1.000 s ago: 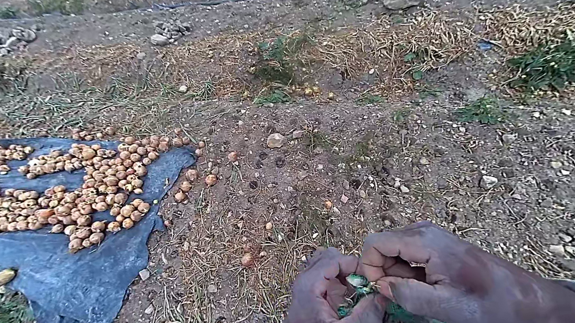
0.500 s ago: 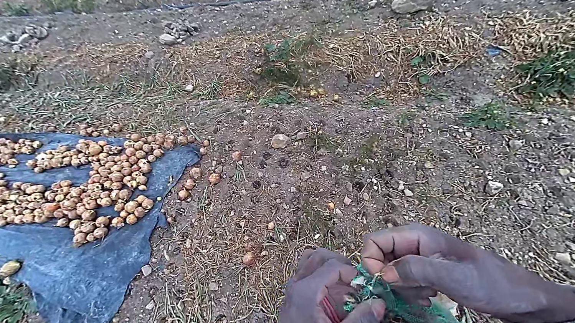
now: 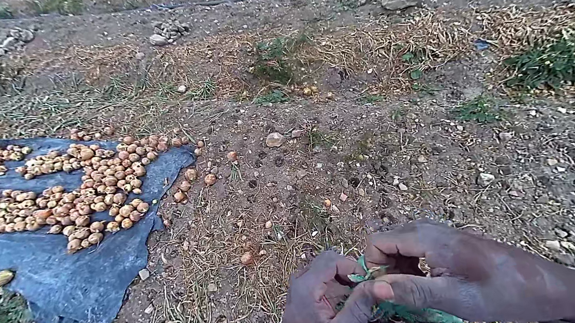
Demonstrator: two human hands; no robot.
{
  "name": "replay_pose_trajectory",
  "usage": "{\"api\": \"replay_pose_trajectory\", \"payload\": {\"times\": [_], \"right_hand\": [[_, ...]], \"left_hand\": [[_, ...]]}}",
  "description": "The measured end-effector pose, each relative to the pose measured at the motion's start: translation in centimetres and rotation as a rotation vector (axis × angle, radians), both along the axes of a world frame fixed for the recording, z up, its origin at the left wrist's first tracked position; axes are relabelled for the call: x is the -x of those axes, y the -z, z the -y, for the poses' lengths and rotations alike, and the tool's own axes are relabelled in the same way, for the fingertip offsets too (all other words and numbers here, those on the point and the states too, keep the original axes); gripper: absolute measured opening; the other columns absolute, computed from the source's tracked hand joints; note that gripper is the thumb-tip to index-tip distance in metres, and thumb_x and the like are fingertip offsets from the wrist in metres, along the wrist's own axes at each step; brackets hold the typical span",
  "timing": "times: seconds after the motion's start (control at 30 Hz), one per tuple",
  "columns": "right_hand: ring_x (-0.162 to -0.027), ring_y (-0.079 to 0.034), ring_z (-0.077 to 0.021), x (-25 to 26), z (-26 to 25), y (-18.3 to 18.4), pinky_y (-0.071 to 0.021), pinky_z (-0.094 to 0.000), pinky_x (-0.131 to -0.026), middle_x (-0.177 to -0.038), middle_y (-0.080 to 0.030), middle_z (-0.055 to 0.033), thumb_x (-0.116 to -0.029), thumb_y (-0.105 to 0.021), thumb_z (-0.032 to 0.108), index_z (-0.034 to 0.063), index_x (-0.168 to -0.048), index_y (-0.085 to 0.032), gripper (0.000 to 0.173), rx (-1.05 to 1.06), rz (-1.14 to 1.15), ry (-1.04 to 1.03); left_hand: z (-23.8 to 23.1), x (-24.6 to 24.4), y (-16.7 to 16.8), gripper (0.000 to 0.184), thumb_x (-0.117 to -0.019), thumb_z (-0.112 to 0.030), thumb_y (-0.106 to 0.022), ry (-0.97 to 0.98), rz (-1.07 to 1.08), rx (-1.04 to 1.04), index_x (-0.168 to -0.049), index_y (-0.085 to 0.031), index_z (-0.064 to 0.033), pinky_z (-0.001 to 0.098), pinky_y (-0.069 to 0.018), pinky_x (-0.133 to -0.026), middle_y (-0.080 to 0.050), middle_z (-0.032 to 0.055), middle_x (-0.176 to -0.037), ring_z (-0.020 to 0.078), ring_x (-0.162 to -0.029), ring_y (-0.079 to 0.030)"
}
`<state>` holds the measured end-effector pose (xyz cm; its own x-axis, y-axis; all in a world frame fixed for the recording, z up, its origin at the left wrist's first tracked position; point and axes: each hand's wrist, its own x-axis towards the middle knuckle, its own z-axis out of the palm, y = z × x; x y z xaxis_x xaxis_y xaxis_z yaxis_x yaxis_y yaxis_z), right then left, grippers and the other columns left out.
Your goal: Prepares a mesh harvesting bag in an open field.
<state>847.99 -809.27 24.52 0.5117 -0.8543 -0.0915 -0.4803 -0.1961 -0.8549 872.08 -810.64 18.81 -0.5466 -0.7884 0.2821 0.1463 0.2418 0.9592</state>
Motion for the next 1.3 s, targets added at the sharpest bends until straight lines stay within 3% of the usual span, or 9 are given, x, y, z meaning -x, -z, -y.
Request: {"api": "replay_pose_trajectory", "payload": {"times": [0.1,0.33,0.5,0.6,0.77,0.93,1.1,1.2,1.3], "right_hand": [[-0.057,-0.052,-0.0054,-0.1,-0.3,0.5,-0.0436,-0.0279,-0.050,-0.068,-0.055,0.0080,-0.1029,-0.052,0.057,0.0225,-0.085,-0.065,0.041,0.074,-0.100,-0.062],[-0.052,-0.050,-0.0091,-1.2,-2.0,3.8,-0.0395,-0.0270,-0.046,-0.061,-0.055,-0.0015,-0.1057,-0.056,0.027,0.0076,-0.079,-0.067,0.035,-0.148,0.407,-0.024],[-0.050,-0.040,-0.0051,-1.8,-2.8,5.2,-0.0311,-0.0227,-0.046,-0.057,-0.045,0.0001,-0.1056,-0.054,0.022,0.0054,-0.075,-0.061,0.035,-0.233,0.626,0.053],[-0.052,-0.046,-0.0087,-0.8,-1.8,4.0,-0.0367,-0.0258,-0.046,-0.059,-0.050,-0.0025,-0.1058,-0.055,0.023,0.0047,-0.077,-0.063,0.035,-0.171,0.553,-0.025],[-0.072,-0.055,-0.0122,-0.5,-1.2,3.1,-0.0475,-0.0272,-0.062,-0.082,-0.058,-0.0054,-0.1062,-0.056,0.025,0.0040,-0.086,-0.066,0.031,-0.114,0.571,-0.081],[-0.047,-0.036,-0.0044,-1.9,-3.0,3.8,-0.0295,-0.0214,-0.044,-0.059,-0.037,0.0041,-0.1069,-0.050,0.029,0.0090,-0.084,-0.062,0.033,-0.600,0.931,0.044],[-0.043,-0.030,-0.0018,-2.5,-4.3,3.6,-0.0237,-0.0190,-0.040,-0.055,-0.033,0.0082,-0.1034,-0.052,0.026,0.0123,-0.076,-0.061,0.032,-0.935,1.064,0.254],[-0.046,-0.030,-0.0026,-2.4,-4.1,3.5,-0.0237,-0.0202,-0.042,-0.057,-0.034,0.0066,-0.1049,-0.051,0.023,0.0122,-0.074,-0.059,0.034,-0.745,0.981,0.215],[-0.072,-0.051,-0.0107,-1.8,-3.0,4.1,-0.0425,-0.0275,-0.064,-0.076,-0.054,-0.0039,-0.1048,-0.056,0.023,0.0047,-0.076,-0.061,0.034,-0.221,0.756,0.044]], "left_hand": [[-0.3,-0.2,0.0,0.021,-0.0999,-0.028,-0.069,-0.010,0.089,0.047,-0.104,-0.071,-0.0069,0.0336,-0.0616,-0.080,-0.069,0.0033,-0.099,0.0134,-0.090,-0.068],[-1.0,-1.8,2.0,0.020,-0.1000,-0.023,-0.066,0.130,-0.020,-0.027,-0.104,-0.071,-0.0034,0.0376,-0.0579,-0.085,-0.068,0.0101,-0.102,0.0201,-0.097,-0.066],[-0.7,-2.5,3.5,0.026,-0.1015,-0.024,-0.065,0.229,-0.080,-0.110,-0.109,-0.070,-0.0003,0.0418,-0.0566,-0.093,-0.068,0.0137,-0.108,0.0244,-0.105,-0.065],[0.0,-2.8,3.1,0.031,-0.1009,-0.026,-0.066,0.280,-0.015,-0.075,-0.119,-0.069,-0.0010,0.0430,-0.0543,-0.100,-0.068,0.0132,-0.116,0.0243,-0.112,-0.064],[1.0,-2.7,0.6,0.023,-0.1024,-0.029,-0.063,0.157,0.215,0.184,-0.109,-0.071,-0.0085,0.0417,-0.0508,-0.104,-0.070,0.0050,-0.111,0.0212,-0.116,-0.062],[0.4,-3.2,0.4,0.025,-0.1051,-0.030,-0.058,0.205,0.194,0.249,-0.100,-0.067,-0.0076,0.0433,-0.0490,-0.106,-0.069,0.0079,-0.109,0.0259,-0.118,-0.061],[-0.6,-4.3,0.9,0.032,-0.1085,-0.026,-0.048,0.220,0.166,0.141,-0.098,-0.069,-0.0035,0.0451,-0.0488,-0.106,-0.071,0.0102,-0.104,0.0255,-0.113,-0.064],[-0.4,-4.5,1.1,0.033,-0.1093,-0.026,-0.046,0.231,0.150,0.092,-0.100,-0.068,-0.0023,0.0453,-0.0489,-0.106,-0.070,0.0111,-0.105,0.0259,-0.113,-0.063],[0.4,-4.3,1.3,0.029,-0.1072,-0.028,-0.053,0.248,0.130,0.071,-0.103,-0.069,-0.0040,0.0472,-0.0493,-0.106,-0.071,0.0106,-0.107,0.0270,-0.114,-0.063]]}}
